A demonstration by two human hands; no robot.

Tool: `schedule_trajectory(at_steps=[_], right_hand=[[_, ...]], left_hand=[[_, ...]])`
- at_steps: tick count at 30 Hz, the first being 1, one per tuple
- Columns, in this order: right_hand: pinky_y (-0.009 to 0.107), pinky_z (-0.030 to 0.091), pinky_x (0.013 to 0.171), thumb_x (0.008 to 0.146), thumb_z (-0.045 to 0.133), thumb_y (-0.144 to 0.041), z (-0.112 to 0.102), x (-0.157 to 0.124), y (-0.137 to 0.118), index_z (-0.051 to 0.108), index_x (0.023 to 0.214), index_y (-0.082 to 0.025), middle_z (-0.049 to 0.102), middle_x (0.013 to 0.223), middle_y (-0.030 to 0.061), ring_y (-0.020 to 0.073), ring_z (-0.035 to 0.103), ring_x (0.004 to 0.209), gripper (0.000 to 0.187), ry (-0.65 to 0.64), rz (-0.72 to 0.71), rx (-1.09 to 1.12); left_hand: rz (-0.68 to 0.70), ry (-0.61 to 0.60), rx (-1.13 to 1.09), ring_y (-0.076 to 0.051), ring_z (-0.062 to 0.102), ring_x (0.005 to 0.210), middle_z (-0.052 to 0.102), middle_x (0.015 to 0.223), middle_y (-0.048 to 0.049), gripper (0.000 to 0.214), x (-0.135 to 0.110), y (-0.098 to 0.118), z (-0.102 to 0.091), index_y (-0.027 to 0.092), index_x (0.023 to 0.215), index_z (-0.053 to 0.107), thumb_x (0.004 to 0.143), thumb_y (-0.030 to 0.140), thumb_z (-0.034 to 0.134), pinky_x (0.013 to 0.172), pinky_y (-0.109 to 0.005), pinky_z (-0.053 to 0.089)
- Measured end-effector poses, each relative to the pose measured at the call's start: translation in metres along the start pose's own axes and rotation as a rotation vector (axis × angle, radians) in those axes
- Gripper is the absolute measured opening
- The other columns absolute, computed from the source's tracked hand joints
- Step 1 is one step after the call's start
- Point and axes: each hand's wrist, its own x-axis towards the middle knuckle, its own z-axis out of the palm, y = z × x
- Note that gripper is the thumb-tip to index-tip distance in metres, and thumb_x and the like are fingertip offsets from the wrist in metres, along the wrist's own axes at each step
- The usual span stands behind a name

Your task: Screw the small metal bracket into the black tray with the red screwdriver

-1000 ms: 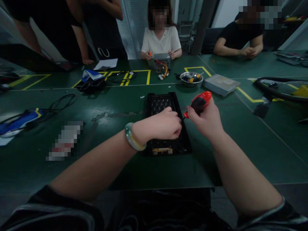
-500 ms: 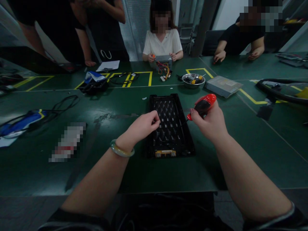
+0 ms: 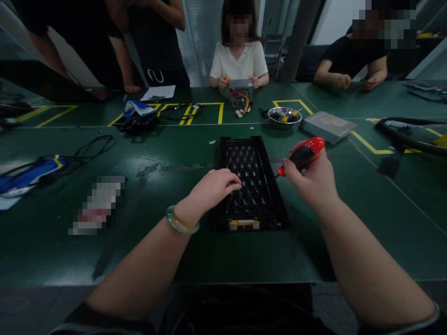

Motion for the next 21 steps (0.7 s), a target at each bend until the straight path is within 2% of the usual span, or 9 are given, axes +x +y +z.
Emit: schedule_trajectory(at_steps=[4, 9, 13, 18, 21], right_hand=[[0.038, 0.046, 0.057, 0.077, 0.069, -0.036, 0.001, 0.000, 0.002, 0.054, 0.093, -0.023, 0.060, 0.079, 0.0035, 0.0184, 0.054, 0.061, 0.026, 0.014, -0.019, -0.014], [0.037, 0.044, 0.055, 0.076, 0.070, -0.037, 0.001, -0.001, 0.005, 0.053, 0.091, -0.023, 0.060, 0.075, 0.0021, 0.0171, 0.052, 0.059, 0.026, 0.034, -0.031, -0.030], [0.037, 0.044, 0.055, 0.076, 0.070, -0.035, 0.001, -0.001, 0.003, 0.053, 0.091, -0.023, 0.060, 0.076, 0.0019, 0.0172, 0.052, 0.060, 0.025, 0.030, -0.045, -0.018], [0.038, 0.046, 0.057, 0.078, 0.069, -0.036, 0.002, 0.000, 0.005, 0.052, 0.093, -0.024, 0.059, 0.078, 0.0019, 0.0179, 0.053, 0.062, 0.025, 0.022, -0.071, 0.005], [0.038, 0.046, 0.057, 0.079, 0.068, -0.037, 0.003, -0.001, 0.006, 0.051, 0.093, -0.025, 0.058, 0.077, 0.0013, 0.0178, 0.053, 0.061, 0.025, 0.025, -0.078, 0.004]], left_hand=[[0.017, -0.049, -0.033, -0.017, 0.063, 0.093, 0.069, 0.101, -0.0025, 0.019, 0.000, 0.007, 0.003, 0.021, 0.103, 0.072, 0.093, 0.030, 0.058, 0.088, -0.031, 0.048], [0.079, -0.086, -0.182, -0.015, 0.064, 0.098, 0.070, 0.105, -0.0005, 0.018, -0.004, 0.032, -0.005, 0.023, 0.106, 0.071, 0.094, 0.026, 0.057, 0.090, -0.028, 0.048], [0.183, -0.196, -0.253, -0.013, 0.064, 0.097, 0.070, 0.109, -0.0004, 0.022, -0.006, 0.050, -0.007, 0.023, 0.114, 0.068, 0.095, 0.025, 0.056, 0.089, -0.025, 0.048], [0.261, -0.265, -0.218, -0.013, 0.064, 0.099, 0.070, 0.107, -0.0014, 0.020, -0.005, 0.054, 0.002, 0.020, 0.108, 0.069, 0.097, 0.022, 0.053, 0.091, -0.025, 0.047], [0.257, -0.197, -0.162, -0.014, 0.062, 0.099, 0.069, 0.105, -0.0020, 0.019, -0.002, 0.051, 0.005, 0.019, 0.106, 0.069, 0.096, 0.022, 0.053, 0.092, -0.027, 0.047]])
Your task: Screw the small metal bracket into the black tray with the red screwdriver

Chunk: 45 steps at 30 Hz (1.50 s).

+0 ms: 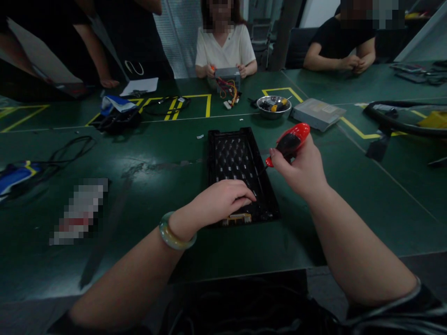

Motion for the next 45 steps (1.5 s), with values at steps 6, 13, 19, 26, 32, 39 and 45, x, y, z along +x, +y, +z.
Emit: schedule_trajectory(at_steps=[6, 13, 19, 26, 32, 39, 45], right_hand=[[0.037, 0.046, 0.055, 0.079, 0.068, -0.036, 0.000, 0.000, 0.000, 0.050, 0.092, -0.025, 0.057, 0.075, 0.0001, 0.0161, 0.051, 0.058, 0.024, -0.004, -0.023, 0.004], [0.036, 0.045, 0.054, 0.079, 0.068, -0.037, 0.000, 0.000, 0.001, 0.050, 0.093, -0.025, 0.058, 0.075, -0.0002, 0.0161, 0.051, 0.058, 0.025, 0.004, -0.010, -0.010], [0.036, 0.044, 0.055, 0.079, 0.067, -0.035, 0.001, 0.000, 0.001, 0.050, 0.092, -0.024, 0.058, 0.076, -0.0002, 0.0159, 0.051, 0.059, 0.025, 0.000, -0.001, -0.021], [0.037, 0.044, 0.054, 0.079, 0.067, -0.036, 0.000, 0.000, 0.000, 0.050, 0.091, -0.025, 0.057, 0.075, 0.0006, 0.0170, 0.051, 0.059, 0.024, -0.005, 0.003, 0.011], [0.037, 0.046, 0.054, 0.078, 0.067, -0.038, 0.000, 0.001, 0.000, 0.051, 0.091, -0.025, 0.058, 0.075, 0.0011, 0.0173, 0.051, 0.059, 0.025, 0.004, 0.001, 0.008], [0.037, 0.045, 0.055, 0.078, 0.068, -0.038, 0.000, 0.000, -0.001, 0.051, 0.091, -0.025, 0.057, 0.074, 0.0000, 0.0169, 0.051, 0.058, 0.025, 0.005, 0.003, 0.000], [0.035, 0.043, 0.053, 0.078, 0.069, -0.036, -0.001, 0.000, -0.001, 0.051, 0.092, -0.025, 0.057, 0.074, -0.0004, 0.0164, 0.051, 0.057, 0.026, -0.017, -0.002, 0.031]], left_hand=[[0.038, -0.012, 0.215, -0.017, 0.059, 0.096, 0.068, 0.101, 0.0001, 0.017, 0.007, 0.000, -0.002, 0.025, 0.103, 0.071, 0.095, 0.029, 0.057, 0.090, -0.032, 0.042], [0.175, -0.101, 0.400, -0.018, 0.056, 0.093, 0.066, 0.093, -0.0003, 0.016, 0.025, 0.012, -0.002, 0.026, 0.094, 0.073, 0.094, 0.031, 0.058, 0.083, -0.033, 0.039], [0.221, -0.106, 0.471, -0.021, 0.055, 0.091, 0.066, 0.090, -0.0011, 0.010, 0.033, 0.018, -0.003, 0.022, 0.085, 0.070, 0.089, 0.029, 0.064, 0.078, -0.034, 0.036], [0.241, -0.113, 0.459, -0.020, 0.055, 0.090, 0.068, 0.089, -0.0015, 0.011, 0.036, 0.018, -0.003, 0.024, 0.082, 0.072, 0.088, 0.028, 0.063, 0.078, -0.034, 0.036], [0.264, -0.104, 0.480, -0.021, 0.056, 0.088, 0.067, 0.086, -0.0016, 0.013, 0.036, 0.019, -0.003, 0.022, 0.080, 0.071, 0.088, 0.025, 0.061, 0.078, -0.034, 0.037], [0.231, -0.158, 0.417, -0.020, 0.060, 0.089, 0.068, 0.088, -0.0037, 0.015, 0.034, 0.020, -0.008, 0.019, 0.082, 0.069, 0.090, 0.025, 0.058, 0.084, -0.032, 0.042], [-0.013, -0.082, 0.114, -0.014, 0.062, 0.078, 0.067, 0.092, -0.0012, 0.011, 0.022, 0.008, -0.024, 0.019, 0.097, 0.061, 0.091, 0.023, 0.053, 0.072, -0.025, 0.045]])
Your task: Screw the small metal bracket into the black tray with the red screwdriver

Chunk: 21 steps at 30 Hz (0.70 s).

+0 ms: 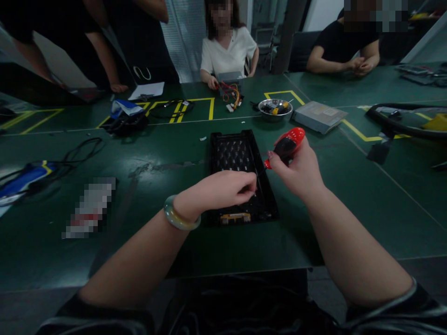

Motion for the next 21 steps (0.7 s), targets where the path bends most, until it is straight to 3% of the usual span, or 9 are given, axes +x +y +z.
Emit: schedule_trajectory(at_steps=[5, 9, 16, 21], right_hand=[[0.036, 0.044, 0.054, 0.078, 0.068, -0.036, 0.001, -0.001, 0.000, 0.051, 0.093, -0.026, 0.057, 0.074, -0.0006, 0.0165, 0.050, 0.057, 0.025, -0.013, 0.007, 0.013], [0.036, 0.045, 0.055, 0.078, 0.068, -0.035, 0.001, -0.002, -0.002, 0.052, 0.094, -0.026, 0.058, 0.076, 0.0001, 0.0168, 0.051, 0.059, 0.024, -0.017, -0.003, 0.013], [0.037, 0.048, 0.057, 0.078, 0.068, -0.034, -0.001, -0.002, -0.005, 0.053, 0.092, -0.025, 0.058, 0.078, 0.0011, 0.0172, 0.053, 0.062, 0.022, -0.030, -0.043, 0.023], [0.037, 0.047, 0.055, 0.078, 0.068, -0.036, 0.001, -0.003, -0.005, 0.052, 0.094, -0.026, 0.057, 0.080, 0.0009, 0.0162, 0.052, 0.060, 0.025, -0.050, -0.073, 0.067]], left_hand=[[-0.218, 0.099, -0.031, -0.012, 0.059, 0.070, 0.065, 0.083, 0.0003, 0.005, -0.019, -0.023, 0.003, 0.019, 0.089, 0.057, 0.089, 0.023, 0.055, 0.065, -0.025, 0.044], [-0.311, 0.131, -0.052, -0.013, 0.060, 0.071, 0.066, 0.084, 0.0000, 0.011, -0.027, -0.039, 0.011, 0.019, 0.093, 0.061, 0.090, 0.029, 0.058, 0.065, -0.025, 0.045], [-0.249, 0.110, 0.047, -0.014, 0.061, 0.077, 0.067, 0.090, -0.0023, 0.013, -0.027, -0.049, 0.022, 0.018, 0.093, 0.068, 0.090, 0.025, 0.058, 0.070, -0.026, 0.048], [-0.145, 0.078, 0.154, -0.017, 0.062, 0.094, 0.066, 0.102, -0.0045, 0.021, -0.025, -0.049, 0.024, 0.018, 0.103, 0.070, 0.093, 0.019, 0.051, 0.086, -0.030, 0.049]])
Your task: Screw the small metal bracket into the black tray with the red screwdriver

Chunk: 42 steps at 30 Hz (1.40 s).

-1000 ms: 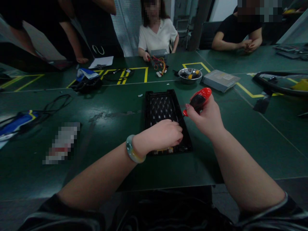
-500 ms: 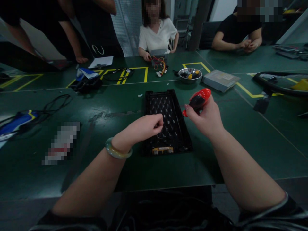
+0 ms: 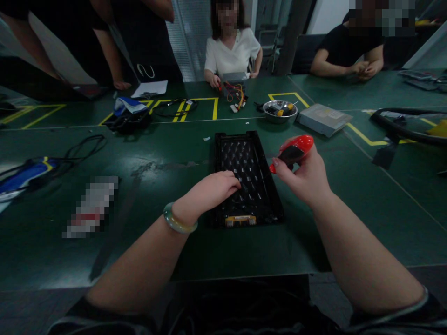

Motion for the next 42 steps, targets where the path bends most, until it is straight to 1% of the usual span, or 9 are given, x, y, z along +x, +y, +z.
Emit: schedule_trajectory(at_steps=[5, 12, 18, 21, 25, 30, 33, 36, 42], right_hand=[[0.036, 0.047, 0.055, 0.078, 0.068, -0.037, 0.001, 0.000, 0.000, 0.053, 0.094, -0.025, 0.058, 0.080, 0.0011, 0.0163, 0.053, 0.060, 0.025, 0.006, 0.001, -0.001], [0.036, 0.047, 0.057, 0.077, 0.069, -0.036, -0.001, 0.001, -0.001, 0.054, 0.095, -0.024, 0.060, 0.081, 0.0011, 0.0168, 0.055, 0.063, 0.025, 0.014, 0.008, -0.025], [0.035, 0.047, 0.056, 0.077, 0.068, -0.036, 0.000, 0.000, -0.001, 0.054, 0.093, -0.025, 0.059, 0.080, 0.0007, 0.0160, 0.053, 0.062, 0.024, 0.011, 0.012, -0.005], [0.035, 0.047, 0.056, 0.077, 0.068, -0.036, 0.000, 0.000, -0.001, 0.054, 0.094, -0.025, 0.059, 0.081, 0.0005, 0.0156, 0.053, 0.061, 0.024, 0.005, 0.011, 0.003], [0.036, 0.047, 0.055, 0.078, 0.068, -0.035, 0.000, 0.000, -0.001, 0.054, 0.094, -0.025, 0.058, 0.081, 0.0014, 0.0167, 0.053, 0.061, 0.024, 0.006, -0.006, 0.008], [0.036, 0.047, 0.056, 0.079, 0.069, -0.035, 0.000, -0.001, 0.001, 0.054, 0.095, -0.025, 0.058, 0.081, 0.0017, 0.0169, 0.052, 0.061, 0.024, 0.014, -0.027, 0.008], [0.036, 0.046, 0.056, 0.078, 0.069, -0.034, 0.000, 0.000, 0.001, 0.054, 0.095, -0.024, 0.057, 0.082, 0.0016, 0.0162, 0.052, 0.061, 0.024, 0.013, -0.038, 0.019], [0.035, 0.045, 0.055, 0.078, 0.069, -0.033, 0.000, 0.000, 0.001, 0.054, 0.095, -0.024, 0.058, 0.081, 0.0013, 0.0159, 0.051, 0.060, 0.024, 0.004, -0.035, 0.033], [0.035, 0.044, 0.055, 0.078, 0.069, -0.034, 0.001, -0.001, 0.003, 0.054, 0.098, -0.025, 0.058, 0.082, 0.0009, 0.0157, 0.051, 0.060, 0.026, -0.002, -0.033, 0.047]], left_hand=[[0.044, -0.018, 0.014, -0.017, 0.061, 0.102, 0.064, 0.112, -0.0046, 0.027, -0.001, 0.002, -0.001, 0.021, 0.116, 0.066, 0.095, 0.020, 0.049, 0.093, -0.031, 0.048], [0.044, -0.029, -0.050, -0.017, 0.062, 0.106, 0.066, 0.116, -0.0041, 0.031, -0.005, -0.001, -0.006, 0.022, 0.123, 0.063, 0.094, 0.021, 0.052, 0.096, -0.030, 0.047], [-0.012, 0.012, -0.074, -0.017, 0.062, 0.101, 0.068, 0.109, -0.0034, 0.026, -0.002, -0.007, -0.004, 0.022, 0.113, 0.070, 0.096, 0.029, 0.051, 0.092, -0.030, 0.048], [-0.025, 0.024, -0.075, -0.017, 0.063, 0.098, 0.069, 0.104, -0.0036, 0.025, 0.000, -0.006, -0.001, 0.021, 0.107, 0.072, 0.095, 0.033, 0.054, 0.090, -0.030, 0.048], [-0.037, 0.016, -0.040, -0.017, 0.063, 0.093, 0.069, 0.099, -0.0039, 0.019, 0.001, -0.003, 0.001, 0.020, 0.098, 0.073, 0.092, 0.029, 0.058, 0.087, -0.030, 0.047], [-0.059, 0.011, -0.013, -0.017, 0.063, 0.085, 0.069, 0.093, -0.0029, 0.015, 0.000, 0.002, -0.002, 0.019, 0.094, 0.070, 0.091, 0.025, 0.057, 0.080, -0.030, 0.047], [-0.104, 0.032, -0.066, -0.017, 0.063, 0.084, 0.069, 0.094, -0.0024, 0.014, -0.001, 0.005, -0.005, 0.020, 0.096, 0.066, 0.092, 0.025, 0.054, 0.077, -0.030, 0.047], [-0.112, 0.039, -0.140, -0.017, 0.063, 0.085, 0.068, 0.097, -0.0025, 0.014, -0.001, 0.009, -0.005, 0.020, 0.100, 0.062, 0.093, 0.025, 0.052, 0.077, -0.030, 0.048], [-0.116, 0.081, -0.293, -0.014, 0.061, 0.078, 0.066, 0.092, -0.0007, 0.007, 0.000, 0.014, -0.004, 0.019, 0.093, 0.062, 0.089, 0.023, 0.058, 0.073, -0.027, 0.047]])
